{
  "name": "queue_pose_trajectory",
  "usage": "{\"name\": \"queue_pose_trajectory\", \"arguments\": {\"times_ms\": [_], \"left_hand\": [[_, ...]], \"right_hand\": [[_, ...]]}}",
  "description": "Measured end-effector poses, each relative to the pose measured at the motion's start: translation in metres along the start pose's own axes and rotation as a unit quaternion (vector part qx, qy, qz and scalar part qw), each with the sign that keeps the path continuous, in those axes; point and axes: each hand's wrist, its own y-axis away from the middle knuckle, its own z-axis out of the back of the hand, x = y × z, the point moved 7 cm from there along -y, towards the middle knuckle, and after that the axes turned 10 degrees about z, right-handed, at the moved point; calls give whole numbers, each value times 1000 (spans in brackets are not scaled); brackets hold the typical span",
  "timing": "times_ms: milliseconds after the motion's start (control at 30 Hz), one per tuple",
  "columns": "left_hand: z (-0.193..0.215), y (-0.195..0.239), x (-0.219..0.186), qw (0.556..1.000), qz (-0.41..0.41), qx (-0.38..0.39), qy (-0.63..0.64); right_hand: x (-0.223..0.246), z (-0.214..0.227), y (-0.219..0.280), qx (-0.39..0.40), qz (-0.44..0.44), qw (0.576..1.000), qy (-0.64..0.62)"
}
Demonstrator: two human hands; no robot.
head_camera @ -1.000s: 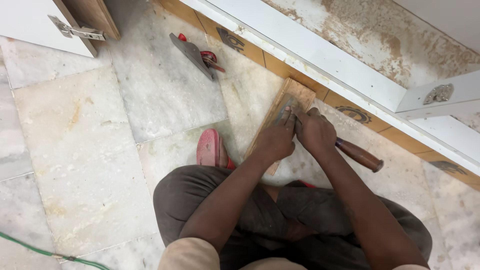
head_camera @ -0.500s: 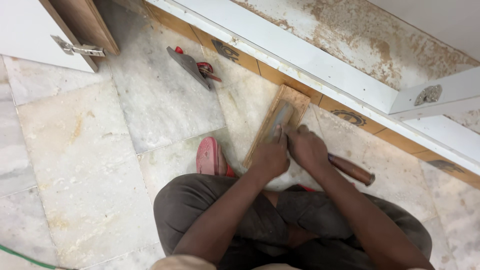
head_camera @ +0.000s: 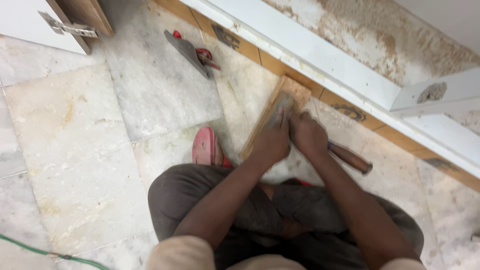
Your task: The person sits on the floor and sharpens a chisel by rubbing its blade against a sharpening stone. They repeatedly rub the blade, pause to inspect the edge, and continue the sharpening process.
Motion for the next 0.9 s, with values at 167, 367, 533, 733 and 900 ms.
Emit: {"name": "queue_pose_trajectory", "arguments": {"times_ms": [167,367,533,733,900], "left_hand": [[15,10,-10,996,-54,-71,-15],[-8,6,1,999,1,40,1],[11,2,-6,1000,-22,-1,0],[-2,-8,0,1000,-9,21,1],[-11,-2,-4,999,-34,-7,-10]], "right_hand": [[9,5,8,-15,56,998,2],[9,7,5,-22,48,998,-20],[9,11,6,-40,54,998,-10],[0,0,-1,-45,66,997,-7],[4,3,5,-13,65,997,34]]}}
